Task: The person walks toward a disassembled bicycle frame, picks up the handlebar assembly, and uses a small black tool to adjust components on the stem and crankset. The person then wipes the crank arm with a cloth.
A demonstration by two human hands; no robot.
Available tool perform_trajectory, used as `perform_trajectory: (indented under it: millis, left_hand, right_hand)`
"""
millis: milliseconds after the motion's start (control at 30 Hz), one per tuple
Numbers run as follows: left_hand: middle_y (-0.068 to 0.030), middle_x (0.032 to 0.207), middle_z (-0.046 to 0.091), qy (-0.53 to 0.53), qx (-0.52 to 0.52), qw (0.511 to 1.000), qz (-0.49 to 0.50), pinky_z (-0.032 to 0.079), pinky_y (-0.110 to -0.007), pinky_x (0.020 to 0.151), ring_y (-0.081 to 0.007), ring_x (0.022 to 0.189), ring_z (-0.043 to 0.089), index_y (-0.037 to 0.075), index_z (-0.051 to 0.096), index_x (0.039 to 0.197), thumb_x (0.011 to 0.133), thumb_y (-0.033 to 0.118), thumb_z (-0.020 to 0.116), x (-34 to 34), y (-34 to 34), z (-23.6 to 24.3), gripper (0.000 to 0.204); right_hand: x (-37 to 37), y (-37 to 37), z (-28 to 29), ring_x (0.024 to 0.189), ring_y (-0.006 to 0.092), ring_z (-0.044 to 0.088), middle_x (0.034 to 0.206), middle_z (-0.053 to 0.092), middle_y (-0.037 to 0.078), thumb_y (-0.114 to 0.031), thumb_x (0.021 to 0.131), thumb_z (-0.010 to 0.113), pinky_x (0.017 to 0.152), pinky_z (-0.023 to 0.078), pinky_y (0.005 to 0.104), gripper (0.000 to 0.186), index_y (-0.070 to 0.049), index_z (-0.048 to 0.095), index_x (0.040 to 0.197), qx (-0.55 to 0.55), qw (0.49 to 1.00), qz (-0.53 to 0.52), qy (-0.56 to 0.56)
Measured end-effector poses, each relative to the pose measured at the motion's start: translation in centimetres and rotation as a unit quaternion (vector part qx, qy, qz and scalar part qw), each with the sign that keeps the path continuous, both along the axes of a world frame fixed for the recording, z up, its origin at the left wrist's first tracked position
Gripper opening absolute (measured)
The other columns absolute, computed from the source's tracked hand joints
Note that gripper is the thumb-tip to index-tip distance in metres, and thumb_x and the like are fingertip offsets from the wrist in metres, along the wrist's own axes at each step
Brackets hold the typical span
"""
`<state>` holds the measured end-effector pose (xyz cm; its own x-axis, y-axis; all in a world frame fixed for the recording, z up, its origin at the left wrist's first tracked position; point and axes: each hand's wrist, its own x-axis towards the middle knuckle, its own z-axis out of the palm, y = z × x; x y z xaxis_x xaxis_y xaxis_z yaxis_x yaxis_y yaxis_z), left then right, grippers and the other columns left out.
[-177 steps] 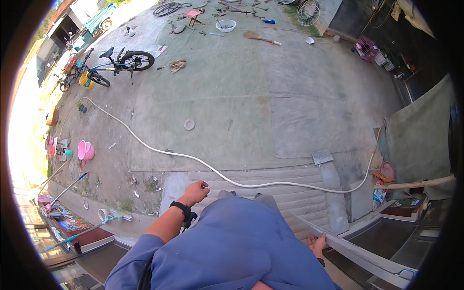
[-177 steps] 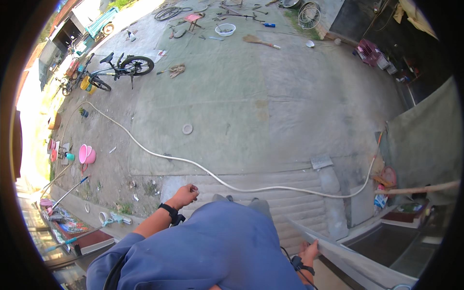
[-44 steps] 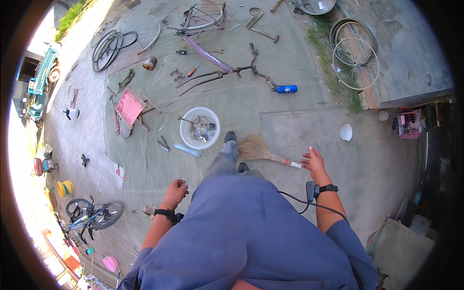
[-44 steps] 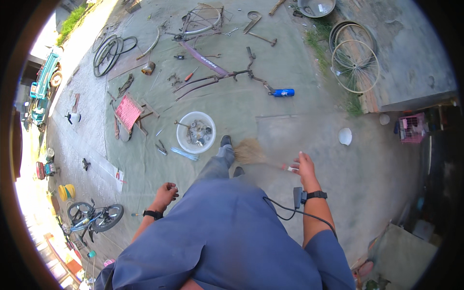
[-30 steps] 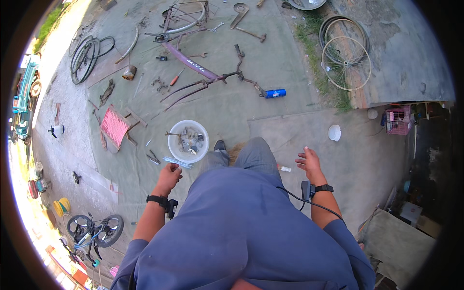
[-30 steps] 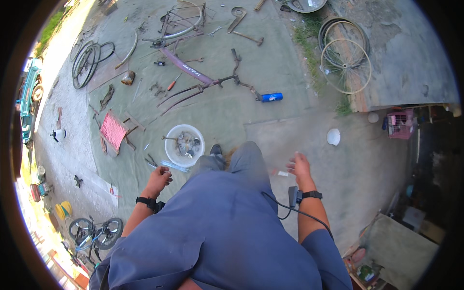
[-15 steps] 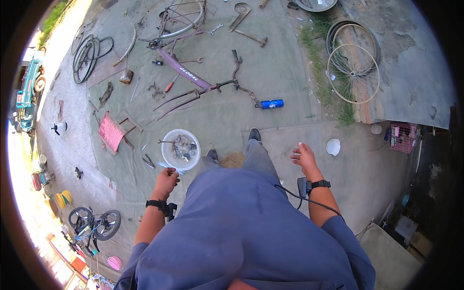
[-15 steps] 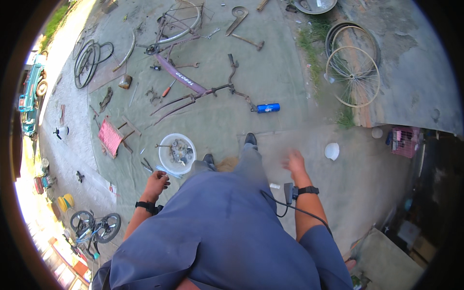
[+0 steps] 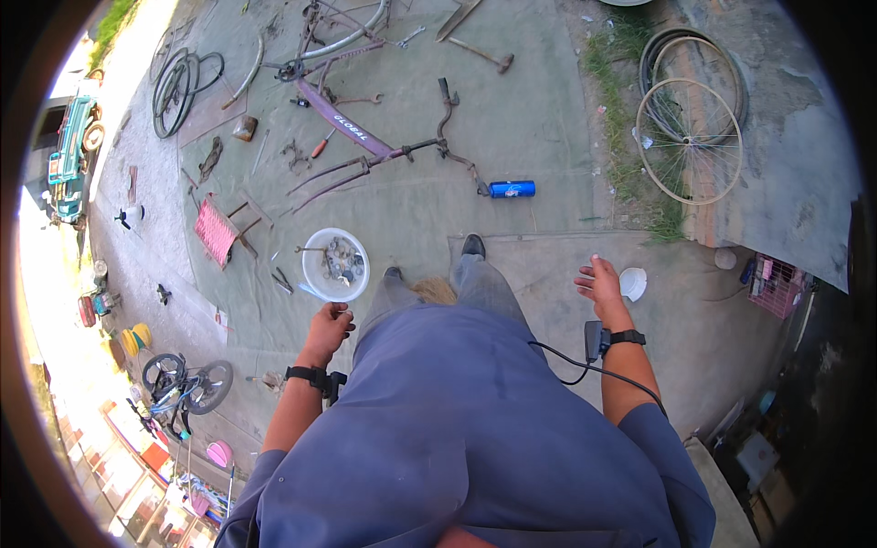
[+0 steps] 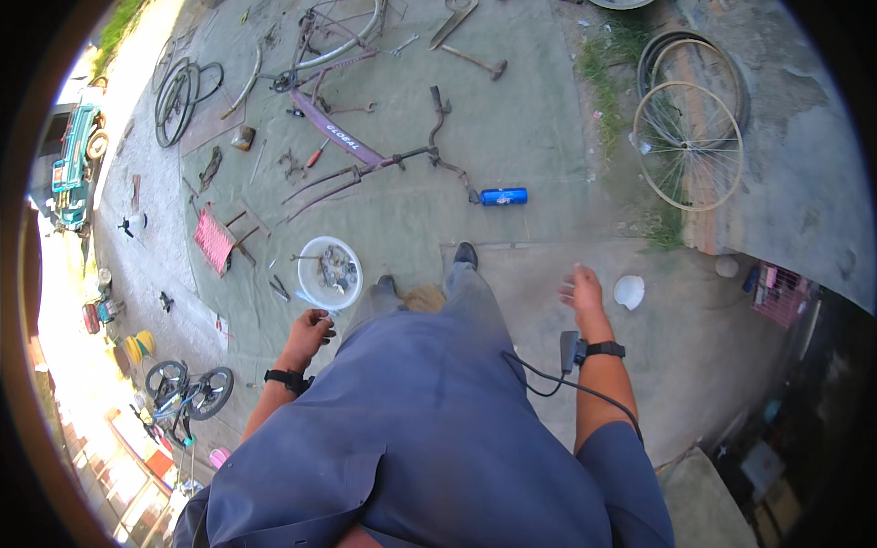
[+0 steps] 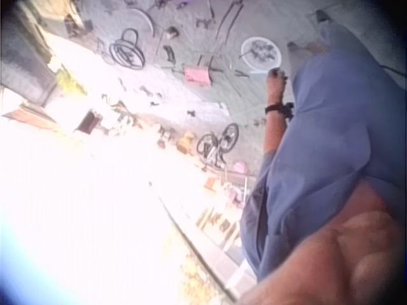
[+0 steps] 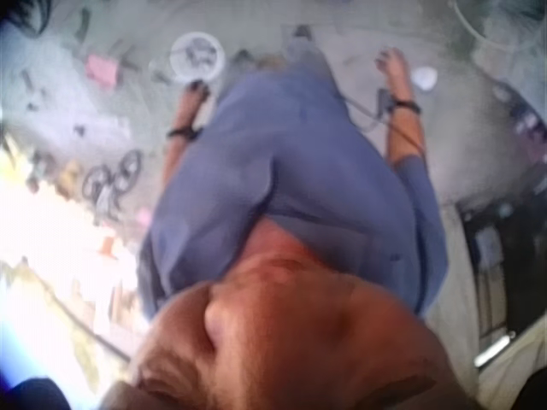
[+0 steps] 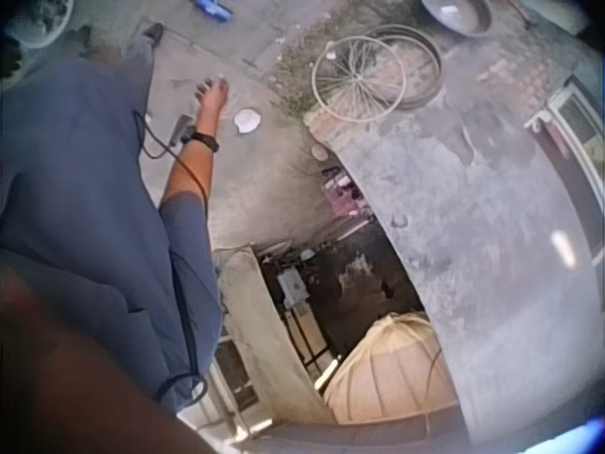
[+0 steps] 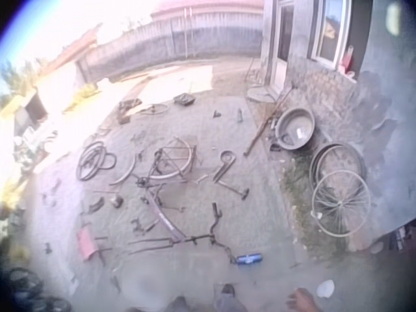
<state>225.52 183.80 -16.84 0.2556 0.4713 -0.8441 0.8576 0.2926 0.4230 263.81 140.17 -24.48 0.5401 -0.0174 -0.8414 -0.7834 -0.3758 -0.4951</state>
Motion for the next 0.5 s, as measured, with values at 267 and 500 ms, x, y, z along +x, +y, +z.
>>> perform_trajectory:
  millis: [267,500]
  left_hand:
    - [-0.0098,0.100,0.067,0.011,0.011,1.000,0.010,0.053,-0.031,0.068,-0.0175,0.084,0.068,-0.002,0.057,0.124,0.095,0.018,0.062,1.8,-1.0,0.8,0.035]
    - [-0.0098,0.100,0.067,0.008,0.010,1.000,0.022,0.052,-0.030,0.067,-0.0170,0.083,0.068,-0.002,0.056,0.124,0.095,0.017,0.062,2.5,-1.7,1.5,0.035]
  right_hand:
    - [-0.1,0.3,-2.1,0.085,0.0231,0.068,0.111,0.064,0.010,-0.046,0.099,0.057,0.070,0.055,0.0368,0.050,-0.011,0.047,0.133,0.009,0.999,0.010,0.034]
    - [2.2,-0.4,-1.3,0.085,0.0228,0.068,0.111,0.063,0.009,-0.046,0.099,0.057,0.069,0.055,0.0366,0.049,-0.011,0.048,0.132,0.014,0.999,0.027,0.030]
